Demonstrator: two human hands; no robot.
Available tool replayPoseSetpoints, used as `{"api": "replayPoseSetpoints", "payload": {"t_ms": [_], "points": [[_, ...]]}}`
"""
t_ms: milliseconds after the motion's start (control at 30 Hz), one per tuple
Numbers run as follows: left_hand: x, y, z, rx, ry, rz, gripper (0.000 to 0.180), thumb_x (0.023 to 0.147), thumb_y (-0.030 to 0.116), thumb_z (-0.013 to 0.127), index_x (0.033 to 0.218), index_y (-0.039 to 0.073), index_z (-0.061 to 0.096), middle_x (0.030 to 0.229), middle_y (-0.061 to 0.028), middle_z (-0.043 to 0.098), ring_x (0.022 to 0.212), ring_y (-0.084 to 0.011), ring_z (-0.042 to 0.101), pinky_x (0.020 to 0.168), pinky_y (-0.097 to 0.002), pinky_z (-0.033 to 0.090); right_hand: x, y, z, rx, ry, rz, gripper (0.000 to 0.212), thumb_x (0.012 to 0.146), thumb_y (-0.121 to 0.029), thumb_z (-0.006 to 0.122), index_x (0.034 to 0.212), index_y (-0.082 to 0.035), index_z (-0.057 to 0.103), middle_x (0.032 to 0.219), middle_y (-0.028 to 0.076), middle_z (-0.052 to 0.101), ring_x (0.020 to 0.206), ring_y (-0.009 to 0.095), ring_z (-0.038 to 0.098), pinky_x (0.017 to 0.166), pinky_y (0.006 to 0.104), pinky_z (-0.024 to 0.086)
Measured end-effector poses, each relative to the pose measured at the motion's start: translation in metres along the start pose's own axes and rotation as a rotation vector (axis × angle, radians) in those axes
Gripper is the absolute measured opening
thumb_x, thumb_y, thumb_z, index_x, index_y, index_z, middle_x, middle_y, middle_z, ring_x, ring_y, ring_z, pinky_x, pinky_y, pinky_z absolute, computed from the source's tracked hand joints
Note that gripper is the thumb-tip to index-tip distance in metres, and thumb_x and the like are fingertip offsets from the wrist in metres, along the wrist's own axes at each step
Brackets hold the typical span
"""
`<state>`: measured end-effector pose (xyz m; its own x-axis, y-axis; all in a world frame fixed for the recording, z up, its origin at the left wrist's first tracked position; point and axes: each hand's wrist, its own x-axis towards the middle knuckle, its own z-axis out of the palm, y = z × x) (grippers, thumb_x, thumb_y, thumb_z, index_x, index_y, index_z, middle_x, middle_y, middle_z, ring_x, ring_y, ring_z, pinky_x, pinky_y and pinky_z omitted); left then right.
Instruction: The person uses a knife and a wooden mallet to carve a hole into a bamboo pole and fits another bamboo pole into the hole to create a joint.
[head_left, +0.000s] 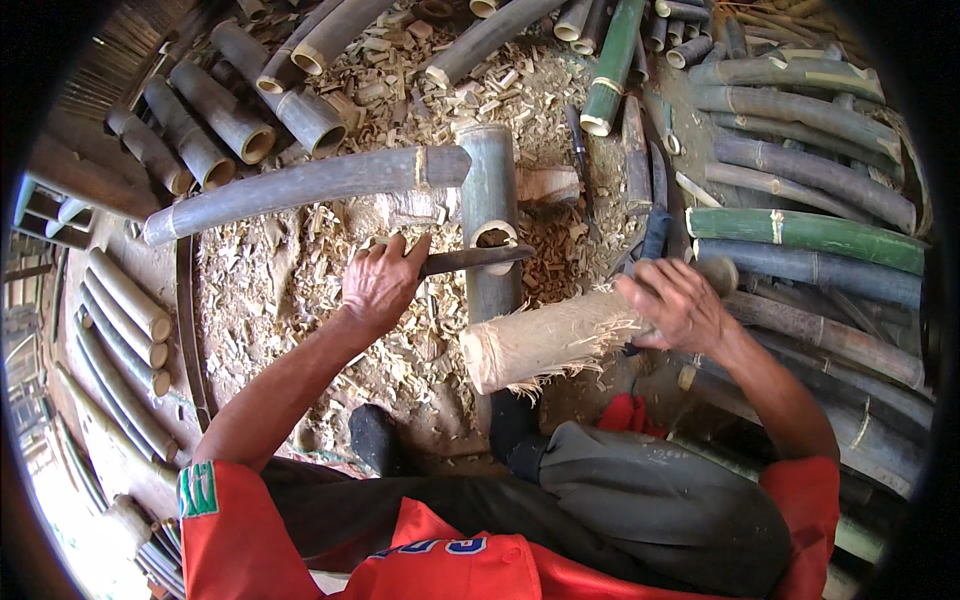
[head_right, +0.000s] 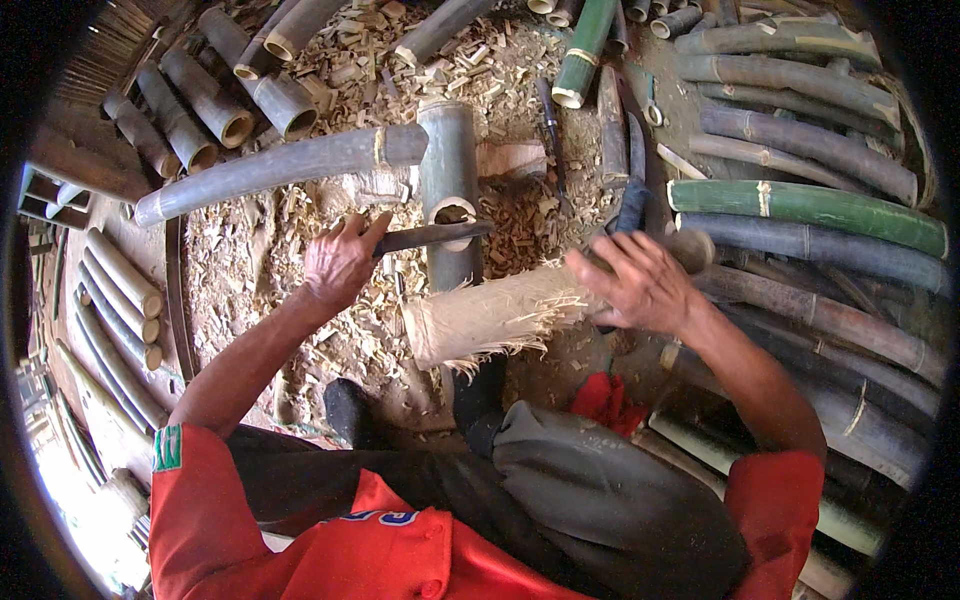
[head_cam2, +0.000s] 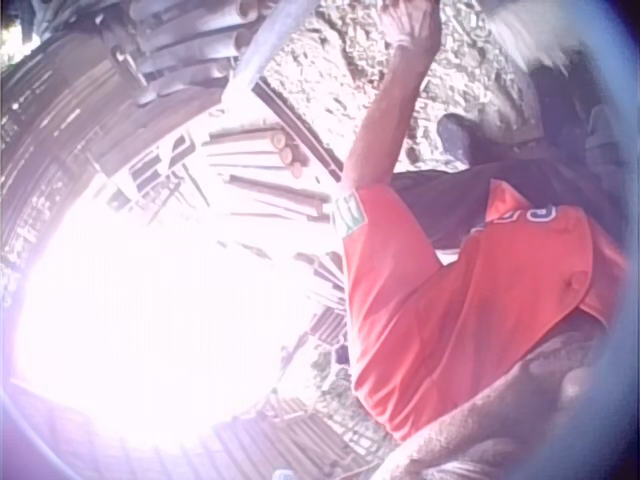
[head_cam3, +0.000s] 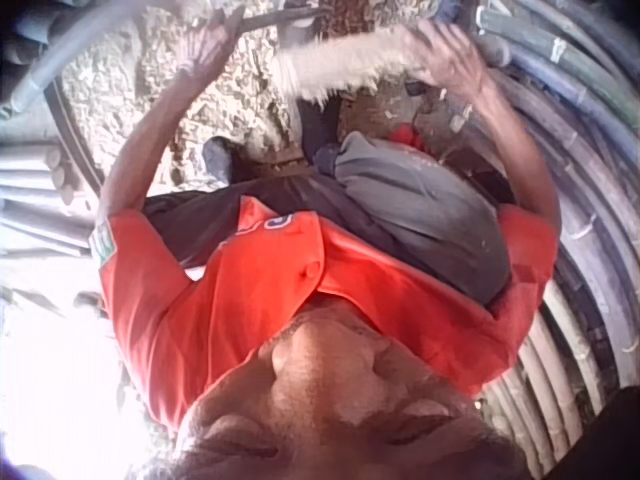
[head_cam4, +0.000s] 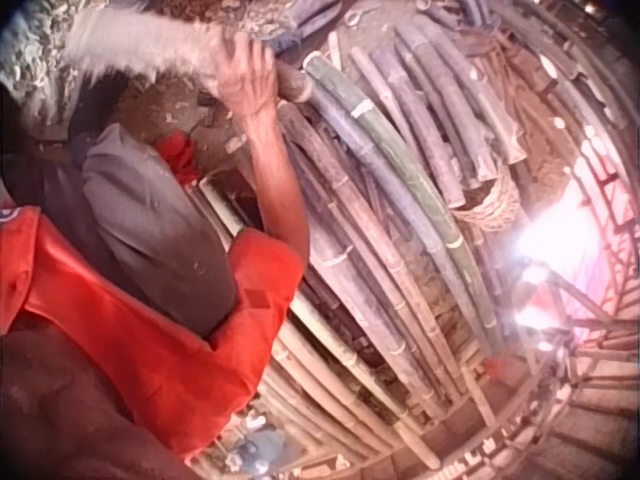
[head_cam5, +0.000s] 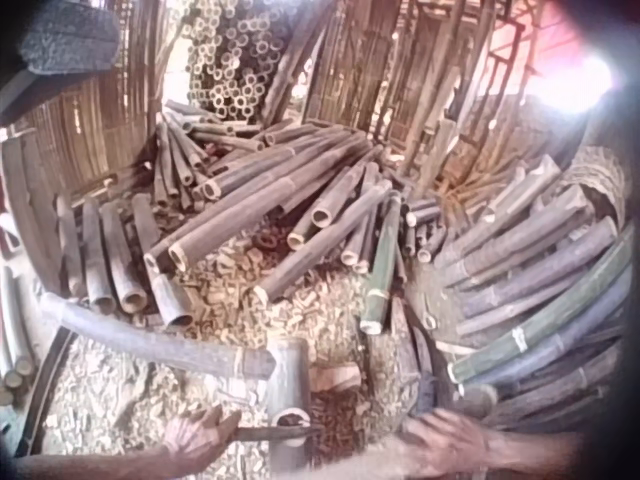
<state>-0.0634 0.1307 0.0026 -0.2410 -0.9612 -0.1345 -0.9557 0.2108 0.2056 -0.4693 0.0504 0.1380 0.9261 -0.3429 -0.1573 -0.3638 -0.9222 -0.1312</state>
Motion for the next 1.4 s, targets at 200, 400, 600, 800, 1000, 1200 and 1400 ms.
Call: {"api": "replayPoseSetpoints", "payload": {"t_ms": [200, 400, 600, 800, 1000, 1200, 1400], "points": [[0.031, -0.020, -0.011, -0.286, -0.333, 0.001, 0.033, 0.101, 0.027, 0.067, 0.128, 0.010, 0.069, 0.091, -0.0105, 0.072, 0.081, -0.0211, 0.073, 0.067, -0.0409, 0.063, 0.009, 0.023, 0.009, -0.085, 0.079, 0.345, 0.079, 0.077, -0.026, 0.086, 0.140, 0.000, 0.047, 0.102, 0.019, 0.067, 0.081, 0.032, 0.069, 0.068, 0.0419, 0.063], [0.058, -0.061, -0.051, -0.623, -0.207, 0.038, 0.051, 0.098, 0.054, 0.066, 0.087, 0.006, 0.080, 0.057, -0.0032, 0.064, 0.051, -0.0139, 0.057, 0.049, -0.0388, 0.046, 0.044, 0.002, -0.031, 0.386, 0.547, 0.702, 0.067, 0.082, -0.021, 0.081, 0.136, 0.003, 0.048, 0.118, 0.023, 0.068, 0.102, 0.030, 0.069, 0.092, 0.0397, 0.055], [0.043, -0.082, -0.043, -0.377, -0.258, 0.045, 0.057, 0.096, 0.061, 0.063, 0.083, 0.008, 0.081, 0.056, -0.0080, 0.064, 0.052, -0.0213, 0.062, 0.056, -0.0423, 0.053, 0.057, -0.033, -0.016, 0.890, 0.429, 0.788, 0.085, 0.084, -0.021, 0.078, 0.151, 0.007, 0.033, 0.137, 0.021, 0.058, 0.126, 0.025, 0.058, 0.110, 0.0362, 0.044], [0.041, -0.077, -0.032, -0.208, -0.249, -0.031, 0.059, 0.091, 0.068, 0.064, 0.079, 0.012, 0.080, 0.057, -0.0082, 0.065, 0.052, -0.0223, 0.064, 0.058, -0.0429, 0.055, 0.063, -0.068, 0.007, 0.902, 0.271, 0.801, 0.081, 0.083, -0.027, 0.080, 0.147, 0.003, 0.039, 0.130, 0.025, 0.064, 0.116, 0.032, 0.067, 0.103, 0.0424, 0.051], [0.045, -0.087, -0.022, -0.231, -0.318, -0.035, 0.060, 0.090, 0.066, 0.065, 0.081, 0.009, 0.079, 0.057, -0.0081, 0.064, 0.050, -0.0226, 0.061, 0.054, -0.0409, 0.053, 0.080, -0.061, -0.007, 0.779, 0.015, 0.751, 0.077, 0.083, -0.027, 0.082, 0.144, 0.001, 0.043, 0.126, 0.027, 0.066, 0.114, 0.037, 0.067, 0.098, 0.0440, 0.051], [0.049, -0.083, -0.030, -0.281, -0.477, -0.104, 0.067, 0.091, 0.072, 0.057, 0.083, 0.008, 0.074, 0.061, -0.0047, 0.060, 0.050, -0.0170, 0.056, 0.047, -0.0350, 0.049, 0.090, -0.056, -0.017, 0.631, -0.339, 0.746, 0.086, 0.080, -0.024, 0.082, 0.148, 0.005, 0.038, 0.130, 0.029, 0.065, 0.120, 0.035, 0.066, 0.105, 0.0455, 0.049], [-0.026, -0.060, -0.003, -0.122, 0.221, 0.341, 0.048, 0.086, 0.039, 0.079, 0.129, 0.020, 0.068, 0.093, -0.0086, 0.068, 0.075, -0.0238, 0.068, 0.066, -0.0409, 0.059, 0.080, -0.027, -0.036, 0.571, -0.007, 0.623, 0.079, 0.078, -0.023, 0.083, 0.143, -0.002, 0.043, 0.118, 0.029, 0.068, 0.096, 0.041, 0.073, 0.089, 0.0498, 0.060]]}}
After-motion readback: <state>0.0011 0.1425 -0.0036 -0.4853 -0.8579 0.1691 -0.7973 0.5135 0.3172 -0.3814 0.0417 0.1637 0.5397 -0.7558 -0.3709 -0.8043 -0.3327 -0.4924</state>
